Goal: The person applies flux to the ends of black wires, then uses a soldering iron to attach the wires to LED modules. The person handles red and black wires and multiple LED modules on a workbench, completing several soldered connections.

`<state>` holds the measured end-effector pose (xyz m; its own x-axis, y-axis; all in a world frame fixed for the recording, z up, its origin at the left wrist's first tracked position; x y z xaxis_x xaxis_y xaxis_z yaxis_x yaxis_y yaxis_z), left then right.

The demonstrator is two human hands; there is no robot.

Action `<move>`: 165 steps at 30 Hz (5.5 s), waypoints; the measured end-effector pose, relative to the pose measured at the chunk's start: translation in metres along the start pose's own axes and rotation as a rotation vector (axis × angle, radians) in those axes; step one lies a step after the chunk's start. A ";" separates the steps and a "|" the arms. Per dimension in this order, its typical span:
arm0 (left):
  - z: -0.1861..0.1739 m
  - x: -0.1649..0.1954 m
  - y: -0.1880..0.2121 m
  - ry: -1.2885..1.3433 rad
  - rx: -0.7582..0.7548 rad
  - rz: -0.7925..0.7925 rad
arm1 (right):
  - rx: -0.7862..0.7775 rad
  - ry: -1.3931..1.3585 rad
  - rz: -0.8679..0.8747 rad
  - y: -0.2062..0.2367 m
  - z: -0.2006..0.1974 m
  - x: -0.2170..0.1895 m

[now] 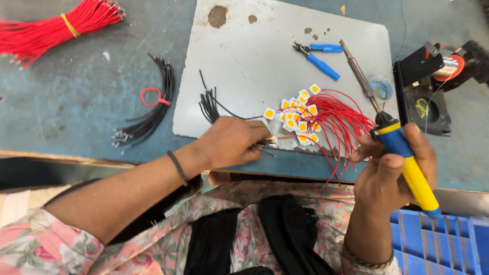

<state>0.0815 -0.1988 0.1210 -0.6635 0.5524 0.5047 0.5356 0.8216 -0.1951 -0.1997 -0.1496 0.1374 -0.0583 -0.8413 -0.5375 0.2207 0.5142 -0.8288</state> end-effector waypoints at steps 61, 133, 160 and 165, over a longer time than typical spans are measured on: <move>-0.039 -0.006 0.012 0.438 0.065 -0.302 | -0.651 0.234 0.155 0.018 0.106 0.022; -0.021 -0.003 0.022 -0.011 -0.043 -0.007 | -0.183 0.032 0.296 0.022 0.010 0.004; -0.025 0.000 0.019 -0.004 -0.053 -0.023 | -0.488 0.284 0.300 -0.020 0.059 -0.024; -0.025 0.000 0.018 -0.014 -0.057 -0.023 | -0.382 0.240 0.256 -0.015 0.047 -0.022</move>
<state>0.1041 -0.1870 0.1384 -0.6829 0.5357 0.4967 0.5487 0.8250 -0.1354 -0.1556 -0.1464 0.1690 -0.2806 -0.6419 -0.7136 -0.1113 0.7602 -0.6401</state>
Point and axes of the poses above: each hand's wrist, its own y-axis away from the middle knuckle, its own z-axis out of the palm, x = y × z, the point moved 5 cm from there along -y, towards the middle knuckle, and after that the axes turned 11 degrees about -z, right-handed, at the moved point
